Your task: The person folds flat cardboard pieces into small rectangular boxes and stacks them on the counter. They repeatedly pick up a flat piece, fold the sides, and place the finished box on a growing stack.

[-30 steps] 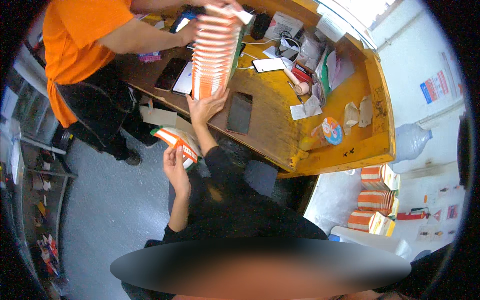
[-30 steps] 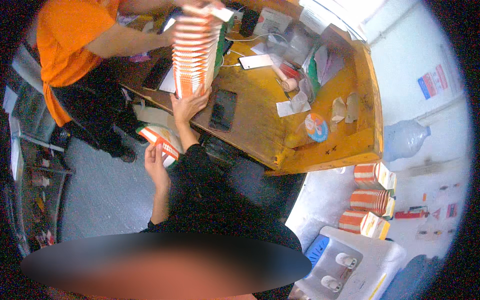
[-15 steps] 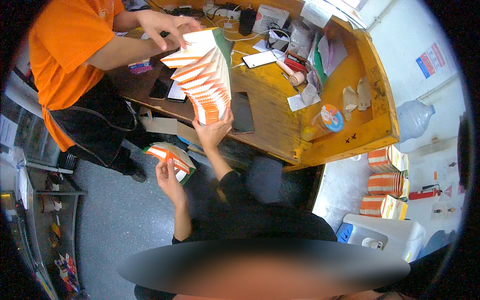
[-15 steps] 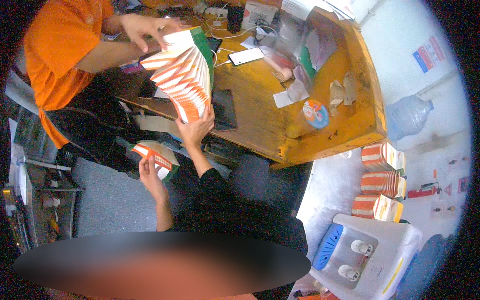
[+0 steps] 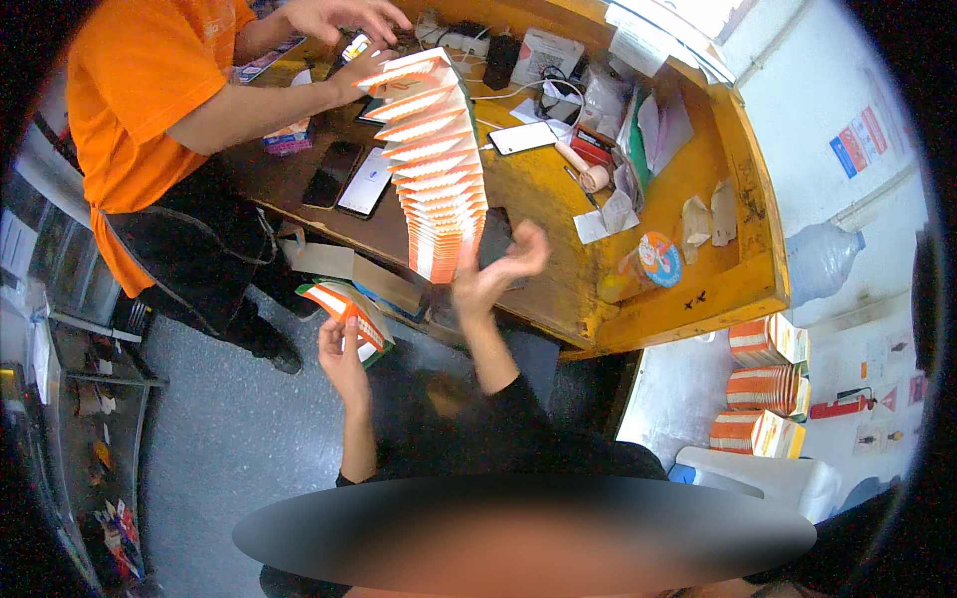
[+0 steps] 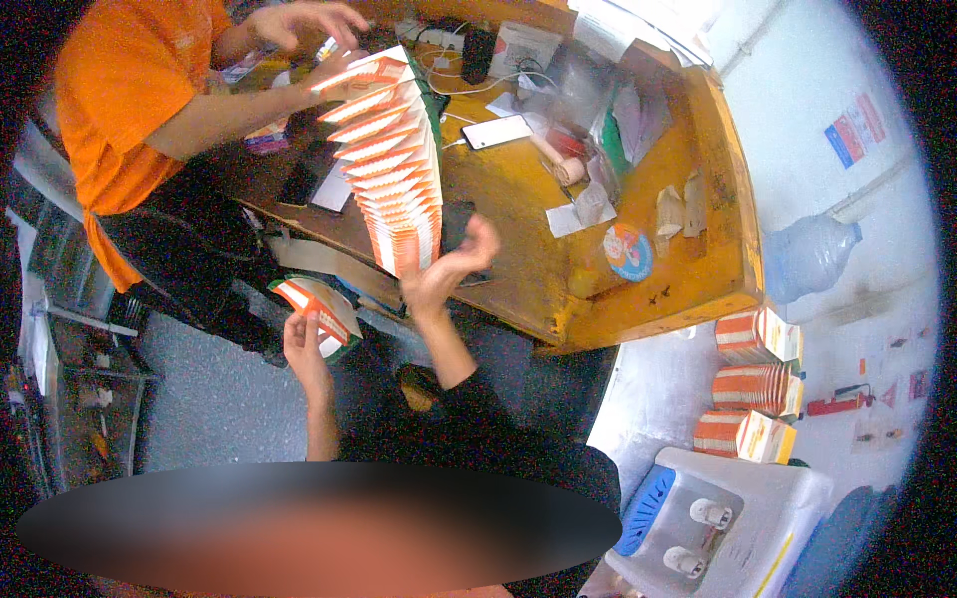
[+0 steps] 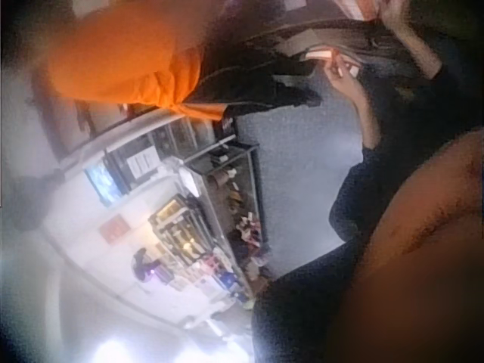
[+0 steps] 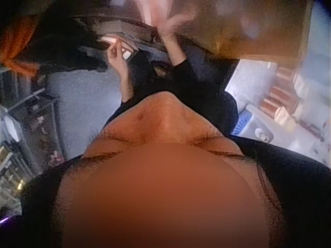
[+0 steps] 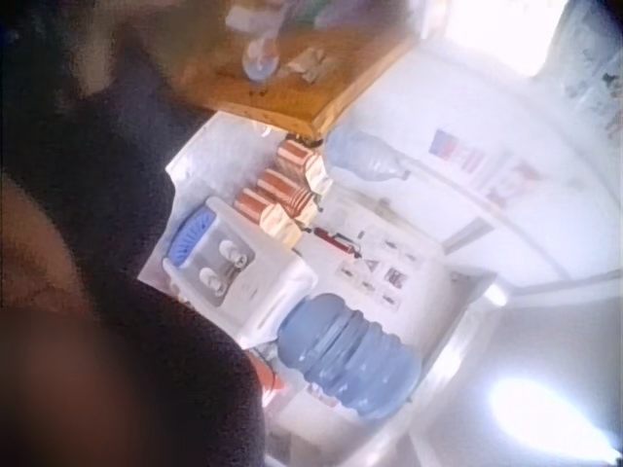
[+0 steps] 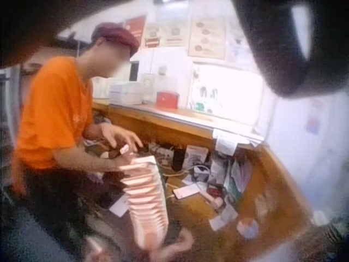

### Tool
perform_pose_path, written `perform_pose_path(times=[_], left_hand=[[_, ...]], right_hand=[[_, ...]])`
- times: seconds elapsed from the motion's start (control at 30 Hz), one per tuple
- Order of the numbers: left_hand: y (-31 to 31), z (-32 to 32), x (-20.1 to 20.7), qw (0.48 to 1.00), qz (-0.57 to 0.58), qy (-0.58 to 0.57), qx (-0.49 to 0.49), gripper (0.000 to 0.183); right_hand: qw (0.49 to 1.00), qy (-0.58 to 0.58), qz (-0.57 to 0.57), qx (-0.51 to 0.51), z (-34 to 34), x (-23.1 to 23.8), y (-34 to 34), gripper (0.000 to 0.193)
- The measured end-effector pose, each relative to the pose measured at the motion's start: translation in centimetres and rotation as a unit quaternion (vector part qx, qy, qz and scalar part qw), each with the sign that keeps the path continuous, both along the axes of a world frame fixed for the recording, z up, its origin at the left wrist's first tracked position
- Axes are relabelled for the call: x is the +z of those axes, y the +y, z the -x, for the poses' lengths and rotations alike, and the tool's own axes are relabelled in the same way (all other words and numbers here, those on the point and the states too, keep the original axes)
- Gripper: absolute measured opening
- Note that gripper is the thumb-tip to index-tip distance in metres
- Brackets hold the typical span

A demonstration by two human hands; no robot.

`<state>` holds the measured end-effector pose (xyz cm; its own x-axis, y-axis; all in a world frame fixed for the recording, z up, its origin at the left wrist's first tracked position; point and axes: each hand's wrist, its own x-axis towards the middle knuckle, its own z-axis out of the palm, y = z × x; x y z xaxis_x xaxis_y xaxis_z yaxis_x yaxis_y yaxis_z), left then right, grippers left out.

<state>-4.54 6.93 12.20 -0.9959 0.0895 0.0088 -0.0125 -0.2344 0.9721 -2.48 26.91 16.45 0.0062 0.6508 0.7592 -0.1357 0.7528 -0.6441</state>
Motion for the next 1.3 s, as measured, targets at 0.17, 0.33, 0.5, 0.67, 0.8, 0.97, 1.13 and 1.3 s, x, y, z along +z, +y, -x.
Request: perform_pose_path(times=[0.17,0.33,0.5,0.67,0.8,0.97,1.13,1.3], left_hand=[[-0.5,0.0,-0.5,1.0,0.01,-0.002,0.0,0.013],[-0.8,0.1,-0.6,1.0,-0.004,-0.02,-0.021,0.014],[-0.7,0.5,-0.9,1.0,-0.018,-0.008,-0.001,0.015],[-0.6,0.9,-1.6,1.0,-0.018,-0.016,-0.003,0.016],[-0.4,0.9,-1.4,0.999,-0.01,-0.028,-0.021,0.017],[-0.1,0.9,-0.5,0.999,-0.009,-0.024,-0.027,0.023],[-0.1,0.6,0.5,1.0,-0.013,-0.009,-0.025,0.025],[-0.1,-0.1,1.6,0.998,-0.052,-0.009,-0.029,0.024]], right_hand=[[0.966,-0.013,-0.227,0.127,8.0,16.4,10.0,0.044],[0.741,-0.539,-0.109,0.385,16.1,22.2,12.0,0.071],[0.696,-0.659,-0.185,0.219,14.3,19.7,11.5,0.095],[0.693,-0.664,-0.253,0.12,8.3,11.0,7.7,0.062],[0.812,-0.553,-0.176,0.059,5.0,4.2,3.8,0.039],[0.865,-0.474,-0.158,0.037,4.0,0.9,2.9,0.032],[0.881,-0.44,-0.163,0.069,2.4,-0.3,4.0,0.027],[0.87,-0.429,-0.243,0.008,2.6,-1.8,2.9,0.034]])
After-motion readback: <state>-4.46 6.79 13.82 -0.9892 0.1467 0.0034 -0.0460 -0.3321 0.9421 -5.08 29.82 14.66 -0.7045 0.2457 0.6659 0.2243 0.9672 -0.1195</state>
